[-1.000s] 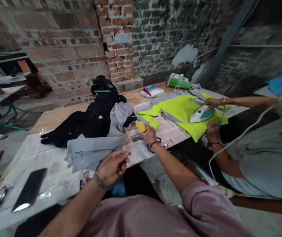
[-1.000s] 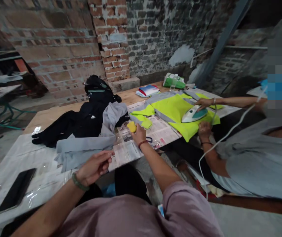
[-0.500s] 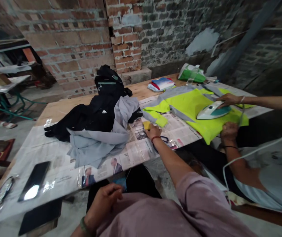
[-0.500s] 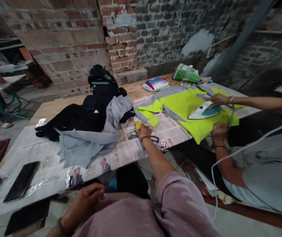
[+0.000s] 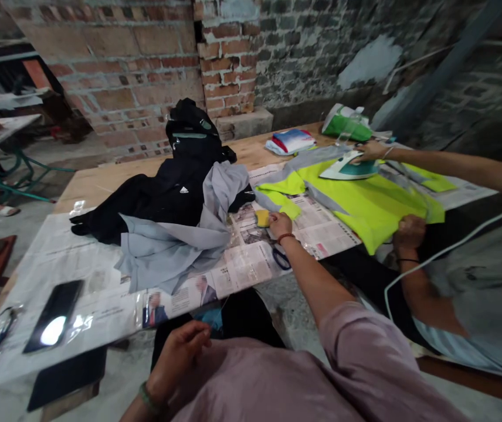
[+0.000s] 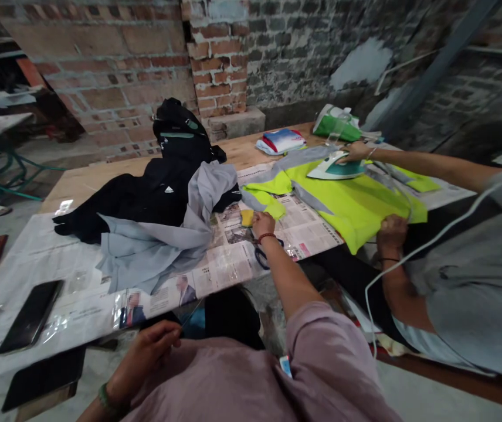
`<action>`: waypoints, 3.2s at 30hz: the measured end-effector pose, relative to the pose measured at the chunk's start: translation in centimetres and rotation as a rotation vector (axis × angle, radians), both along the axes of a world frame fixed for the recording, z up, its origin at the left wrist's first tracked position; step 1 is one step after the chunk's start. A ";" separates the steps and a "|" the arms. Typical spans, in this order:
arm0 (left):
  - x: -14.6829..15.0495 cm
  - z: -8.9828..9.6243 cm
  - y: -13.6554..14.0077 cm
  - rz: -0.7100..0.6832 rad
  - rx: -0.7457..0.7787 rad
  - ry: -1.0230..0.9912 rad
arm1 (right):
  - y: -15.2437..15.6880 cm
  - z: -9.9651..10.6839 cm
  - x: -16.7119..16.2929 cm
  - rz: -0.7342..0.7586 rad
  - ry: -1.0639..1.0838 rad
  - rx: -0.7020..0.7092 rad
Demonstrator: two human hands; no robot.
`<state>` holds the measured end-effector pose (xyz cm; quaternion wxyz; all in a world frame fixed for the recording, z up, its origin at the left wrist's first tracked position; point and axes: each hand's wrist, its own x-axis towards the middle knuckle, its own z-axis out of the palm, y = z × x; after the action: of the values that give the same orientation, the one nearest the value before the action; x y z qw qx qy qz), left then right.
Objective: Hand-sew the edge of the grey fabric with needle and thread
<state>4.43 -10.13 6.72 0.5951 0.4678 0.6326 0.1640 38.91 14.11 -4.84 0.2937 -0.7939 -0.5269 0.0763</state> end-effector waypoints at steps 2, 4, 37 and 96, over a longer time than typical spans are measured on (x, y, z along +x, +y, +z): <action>0.0 -0.1 -0.1 0.017 -0.016 -0.003 | 0.6 -0.1 -0.1 0.039 0.028 -0.009; -0.2 -0.2 -0.3 0.043 -0.029 -0.013 | 1.0 -0.3 -0.2 0.067 0.043 -0.017; 0.3 -0.7 -0.6 0.040 -0.032 -0.063 | -0.3 1.6 0.8 0.021 0.622 0.171; -5.0 -3.1 -1.8 -0.128 0.428 0.283 | -11.9 2.5 1.9 0.121 0.315 0.197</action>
<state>-0.57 -11.89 3.60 0.3975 0.6405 0.6293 0.1891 40.83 2.19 -2.38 0.4438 -0.7065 -0.5260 0.1652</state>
